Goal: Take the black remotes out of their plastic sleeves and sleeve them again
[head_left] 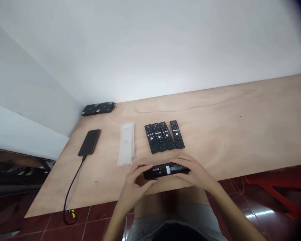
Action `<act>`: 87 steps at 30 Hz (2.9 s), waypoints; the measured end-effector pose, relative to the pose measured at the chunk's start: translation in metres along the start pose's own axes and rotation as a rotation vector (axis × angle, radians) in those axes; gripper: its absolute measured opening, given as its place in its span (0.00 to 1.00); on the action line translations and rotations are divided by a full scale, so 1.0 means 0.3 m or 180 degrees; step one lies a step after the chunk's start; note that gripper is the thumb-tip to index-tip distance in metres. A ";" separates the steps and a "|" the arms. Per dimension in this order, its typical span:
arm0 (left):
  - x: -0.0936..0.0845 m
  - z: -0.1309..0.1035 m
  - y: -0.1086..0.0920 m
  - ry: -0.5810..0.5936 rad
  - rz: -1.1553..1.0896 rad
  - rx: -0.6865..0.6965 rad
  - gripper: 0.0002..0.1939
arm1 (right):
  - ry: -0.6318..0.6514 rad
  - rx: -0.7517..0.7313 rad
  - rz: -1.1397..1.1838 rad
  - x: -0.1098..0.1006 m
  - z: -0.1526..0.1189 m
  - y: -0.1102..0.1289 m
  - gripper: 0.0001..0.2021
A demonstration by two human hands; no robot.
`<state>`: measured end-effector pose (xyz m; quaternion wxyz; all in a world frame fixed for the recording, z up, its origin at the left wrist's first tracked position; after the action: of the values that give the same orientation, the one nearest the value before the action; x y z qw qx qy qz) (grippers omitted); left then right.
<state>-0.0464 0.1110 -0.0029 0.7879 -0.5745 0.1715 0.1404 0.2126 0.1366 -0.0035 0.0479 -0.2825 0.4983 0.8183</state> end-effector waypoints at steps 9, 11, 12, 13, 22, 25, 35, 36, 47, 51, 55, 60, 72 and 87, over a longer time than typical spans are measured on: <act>0.092 0.010 -0.082 0.0089 0.0660 0.0516 0.24 | 0.0048 -0.0206 -0.0119 0.010 0.006 0.026 0.23; 0.098 0.011 -0.087 0.0133 0.0656 0.0569 0.23 | 0.0079 -0.0193 -0.0138 0.012 0.008 0.025 0.24; 0.100 0.012 -0.089 0.0153 0.0652 0.0590 0.23 | 0.0097 -0.0193 -0.0140 0.013 0.008 0.025 0.24; 0.103 0.014 -0.090 0.0183 0.0651 0.0601 0.23 | 0.0126 -0.0188 -0.0139 0.015 0.008 0.022 0.24; 0.126 0.024 -0.078 0.0413 0.0594 0.0533 0.24 | 0.0149 -0.0166 -0.0247 0.023 0.001 -0.004 0.26; 0.123 0.024 -0.070 0.0430 0.0602 0.0464 0.24 | 0.0160 -0.0153 -0.0257 0.025 0.002 0.002 0.26; 0.081 0.028 -0.059 0.0247 0.0307 0.0168 0.17 | 0.0251 0.0047 -0.0231 0.016 0.023 0.035 0.21; 0.077 0.029 -0.056 0.0207 0.0258 0.0130 0.16 | 0.0269 0.0045 -0.0200 0.016 0.023 0.039 0.19; 0.058 0.020 -0.069 0.0032 0.0410 0.0145 0.14 | -0.0177 0.0055 -0.0075 -0.027 0.008 0.023 0.11; -0.132 0.019 -0.052 -0.0799 0.1173 0.0550 0.16 | -0.0265 0.0127 -0.0164 -0.059 -0.002 -0.002 0.12; -0.262 0.038 0.004 -0.1009 0.1985 0.0633 0.16 | -0.0364 0.0157 -0.0440 -0.082 -0.022 -0.041 0.13; -0.311 0.041 0.021 -0.1155 0.2073 0.0698 0.06 | -0.0454 -0.0057 -0.0724 -0.085 -0.043 -0.058 0.26; 0.075 -0.095 -0.093 -0.0264 0.0796 -0.0327 0.10 | -0.0075 0.0458 0.0133 -0.161 -0.063 -0.101 0.23; 0.196 -0.048 -0.102 -0.0484 0.0267 -0.0739 0.11 | 0.0086 0.0420 0.0639 -0.166 -0.060 -0.069 0.22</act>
<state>0.0179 0.0893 -0.0060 0.7203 -0.6418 0.1178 0.2353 0.2691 0.1419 -0.0007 -0.0225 -0.2384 0.5775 0.7805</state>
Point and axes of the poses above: each hand's wrist, its own z-axis towards the middle knuckle, its own x-axis out of the palm, y = z × x, the point moved 9 cm from there along z, towards the middle knuckle, and after that the axes turned 5 degrees about -y, right-handed, at the moved point
